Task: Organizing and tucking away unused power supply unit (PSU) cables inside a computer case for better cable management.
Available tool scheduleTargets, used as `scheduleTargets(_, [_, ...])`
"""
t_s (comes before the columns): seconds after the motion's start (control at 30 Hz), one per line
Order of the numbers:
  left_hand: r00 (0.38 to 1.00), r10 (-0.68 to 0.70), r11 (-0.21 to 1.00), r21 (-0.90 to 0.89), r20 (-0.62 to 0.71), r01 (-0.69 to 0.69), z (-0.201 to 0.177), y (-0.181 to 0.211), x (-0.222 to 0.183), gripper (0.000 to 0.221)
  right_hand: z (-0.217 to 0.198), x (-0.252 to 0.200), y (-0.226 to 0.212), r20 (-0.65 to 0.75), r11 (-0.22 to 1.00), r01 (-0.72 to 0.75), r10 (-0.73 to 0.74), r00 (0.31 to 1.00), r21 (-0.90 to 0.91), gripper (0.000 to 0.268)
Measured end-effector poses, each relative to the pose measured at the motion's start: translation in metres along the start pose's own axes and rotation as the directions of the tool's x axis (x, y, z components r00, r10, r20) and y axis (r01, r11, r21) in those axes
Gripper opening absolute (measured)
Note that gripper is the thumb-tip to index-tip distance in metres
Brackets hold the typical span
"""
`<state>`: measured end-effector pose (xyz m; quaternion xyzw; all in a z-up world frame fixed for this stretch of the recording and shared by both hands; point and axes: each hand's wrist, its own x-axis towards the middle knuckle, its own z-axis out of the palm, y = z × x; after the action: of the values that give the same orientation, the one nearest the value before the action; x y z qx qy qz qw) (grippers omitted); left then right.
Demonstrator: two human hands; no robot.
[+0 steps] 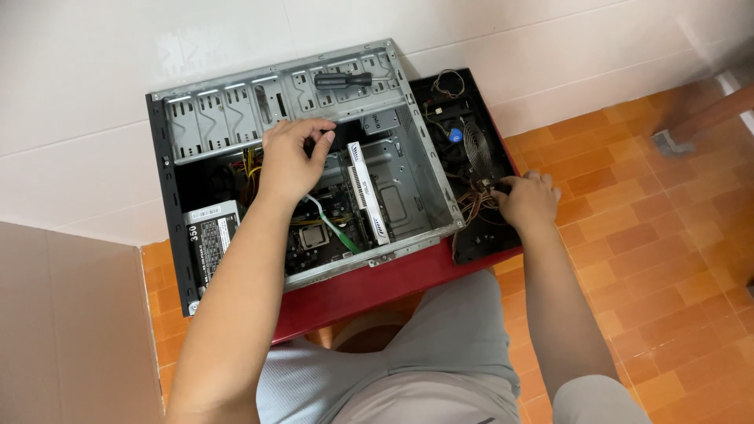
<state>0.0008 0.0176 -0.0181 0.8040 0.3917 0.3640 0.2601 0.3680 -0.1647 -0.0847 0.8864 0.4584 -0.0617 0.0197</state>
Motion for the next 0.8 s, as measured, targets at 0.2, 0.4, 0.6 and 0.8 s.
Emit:
scheduleTargets(0.2, [1.0,-0.02,1.0,-0.012,0.01,0.02,0.0,-0.001,0.0,0.01,0.007,-0.003,0.007,0.084,1.0,0.022,-0.022,0.996,-0.003,0.038])
scheduleTargets(0.4, [1.0,-0.02,1.0,-0.002,0.02,0.021,-0.002,0.002,0.0,0.01,0.017,-0.006,0.012,0.029,0.994,-0.003,-0.001,1.0,0.114,0.04])
scheduleTargets(0.6, [1.0,-0.02,1.0,-0.01,0.012,0.02,-0.001,0.0,0.0,0.01,0.01,-0.016,0.022,-0.068,0.937,0.058,-0.037,0.997,0.344,0.041])
scheduleTargets(0.8, [1.0,-0.013,1.0,-0.014,0.023,0.013,-0.003,0.004,0.0,0.011,-0.05,-0.036,0.037,-0.081,0.758,0.234,-0.234,0.969,0.609,0.043])
